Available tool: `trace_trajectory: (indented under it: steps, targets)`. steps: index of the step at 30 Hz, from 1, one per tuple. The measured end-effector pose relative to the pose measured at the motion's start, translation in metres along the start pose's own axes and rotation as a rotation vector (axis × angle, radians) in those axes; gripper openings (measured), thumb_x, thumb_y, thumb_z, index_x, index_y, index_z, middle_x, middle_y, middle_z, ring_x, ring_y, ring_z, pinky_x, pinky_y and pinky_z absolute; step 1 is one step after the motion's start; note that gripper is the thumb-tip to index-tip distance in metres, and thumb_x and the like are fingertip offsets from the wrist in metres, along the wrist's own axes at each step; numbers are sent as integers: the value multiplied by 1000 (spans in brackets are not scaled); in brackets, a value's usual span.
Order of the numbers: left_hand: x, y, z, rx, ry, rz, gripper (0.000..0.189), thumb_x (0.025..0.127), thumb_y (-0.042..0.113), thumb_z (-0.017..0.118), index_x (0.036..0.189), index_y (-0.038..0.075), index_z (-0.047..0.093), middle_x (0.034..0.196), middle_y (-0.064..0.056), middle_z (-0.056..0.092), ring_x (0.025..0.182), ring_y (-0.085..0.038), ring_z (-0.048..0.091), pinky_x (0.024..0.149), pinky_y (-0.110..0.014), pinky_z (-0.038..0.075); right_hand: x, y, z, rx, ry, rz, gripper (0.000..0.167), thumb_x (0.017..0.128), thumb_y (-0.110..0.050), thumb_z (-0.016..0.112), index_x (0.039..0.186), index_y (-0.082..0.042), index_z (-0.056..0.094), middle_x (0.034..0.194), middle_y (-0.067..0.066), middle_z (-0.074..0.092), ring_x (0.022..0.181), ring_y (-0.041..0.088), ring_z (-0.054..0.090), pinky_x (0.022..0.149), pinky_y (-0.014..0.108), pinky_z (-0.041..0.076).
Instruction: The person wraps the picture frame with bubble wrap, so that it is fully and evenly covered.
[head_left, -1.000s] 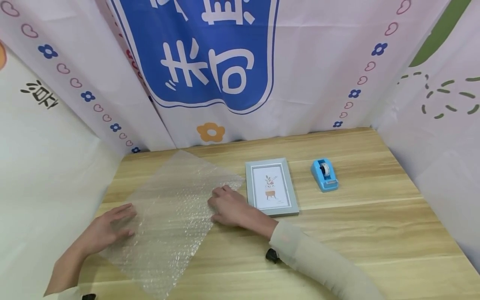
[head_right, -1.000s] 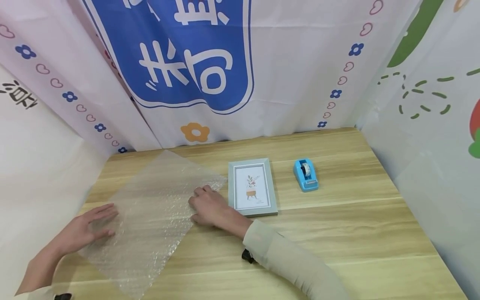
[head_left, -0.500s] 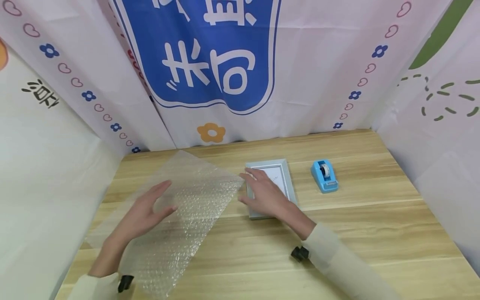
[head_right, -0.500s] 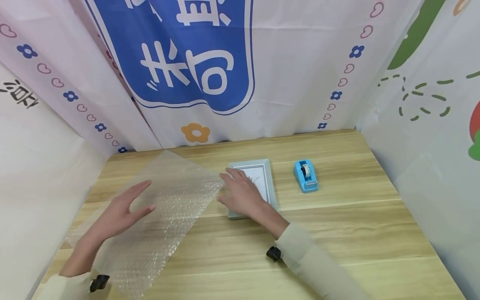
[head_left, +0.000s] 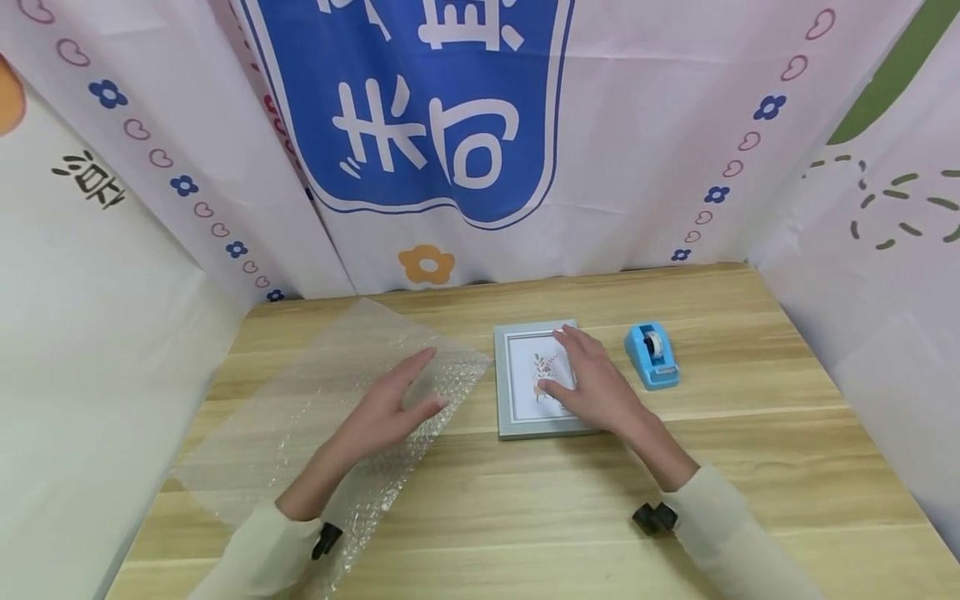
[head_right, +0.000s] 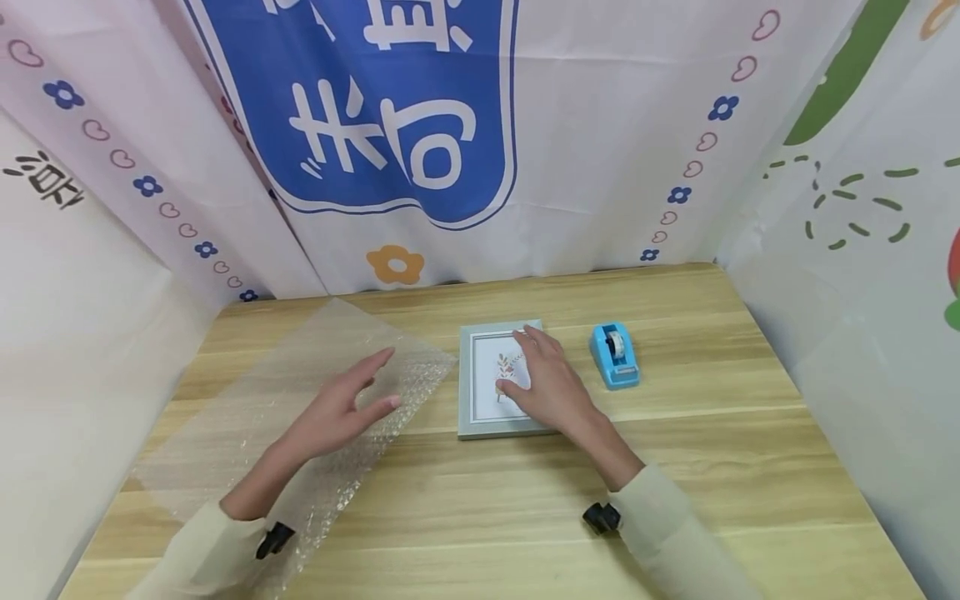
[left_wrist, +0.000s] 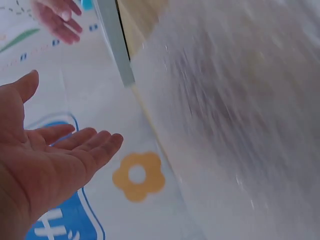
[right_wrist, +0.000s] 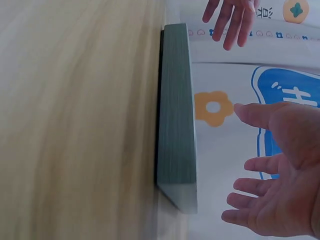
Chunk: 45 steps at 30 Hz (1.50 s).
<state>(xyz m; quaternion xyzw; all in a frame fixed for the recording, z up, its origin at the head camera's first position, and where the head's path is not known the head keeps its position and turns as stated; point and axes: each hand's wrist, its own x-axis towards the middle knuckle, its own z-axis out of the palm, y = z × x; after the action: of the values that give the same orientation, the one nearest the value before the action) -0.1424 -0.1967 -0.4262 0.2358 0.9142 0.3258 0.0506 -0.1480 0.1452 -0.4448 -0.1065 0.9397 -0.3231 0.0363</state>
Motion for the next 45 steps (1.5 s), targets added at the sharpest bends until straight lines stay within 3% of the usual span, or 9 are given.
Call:
trace_trajectory:
  steps: [4, 9, 17, 27, 32, 40, 45]
  targets:
    - [12, 10, 14, -37, -28, 7, 81, 105, 36, 71, 168, 3, 32, 173, -21, 36, 161, -43, 34, 130, -61, 31, -3, 9, -3, 8, -6, 24, 87, 101, -39, 75, 169, -7, 32, 178, 20, 24, 164, 45, 25, 128, 68, 30]
    - [25, 19, 27, -69, -49, 7, 79, 104, 30, 71, 167, 1, 33, 172, -21, 38, 155, -43, 44, 122, -59, 44, -5, 20, -6, 29, 2, 18, 84, 103, -34, 72, 168, -2, 30, 176, 23, 27, 162, 47, 28, 128, 67, 30]
    - [42, 28, 40, -77, -44, -90, 74, 105, 33, 71, 165, 3, 39, 165, -21, 49, 137, -41, 63, 108, -53, 58, -4, 34, -10, 49, 3, 28, 77, 107, -29, 68, 168, -2, 31, 172, 25, 34, 159, 47, 34, 126, 66, 35]
    - [59, 29, 49, -8, -39, -55, 69, 104, 29, 72, 160, -2, 45, 157, -22, 56, 129, -38, 67, 101, -49, 61, -4, 46, -11, 89, 9, 52, 70, 106, -26, 69, 164, 0, 39, 160, 28, 49, 137, 47, 59, 110, 62, 54]
    - [65, 27, 53, 43, -62, -92, 69, 104, 30, 72, 160, 0, 47, 146, -20, 63, 125, -33, 67, 104, -47, 60, -5, 50, -14, 101, -20, 75, 67, 106, -25, 68, 163, -1, 42, 150, 26, 57, 128, 45, 66, 101, 56, 61]
    - [73, 26, 60, 64, -88, -163, 67, 103, 33, 73, 159, 2, 50, 130, -15, 66, 110, -25, 64, 95, -42, 59, -5, 51, -15, 78, -36, 80, 66, 105, -24, 70, 160, 3, 44, 140, 24, 62, 122, 38, 67, 98, 52, 61]
    - [77, 26, 64, 46, -77, -142, 66, 101, 27, 76, 155, -2, 53, 114, -13, 68, 94, -20, 62, 85, -36, 57, -5, 51, -15, 99, -58, 91, 66, 105, -22, 70, 160, 4, 44, 140, 25, 63, 121, 37, 69, 101, 53, 60]
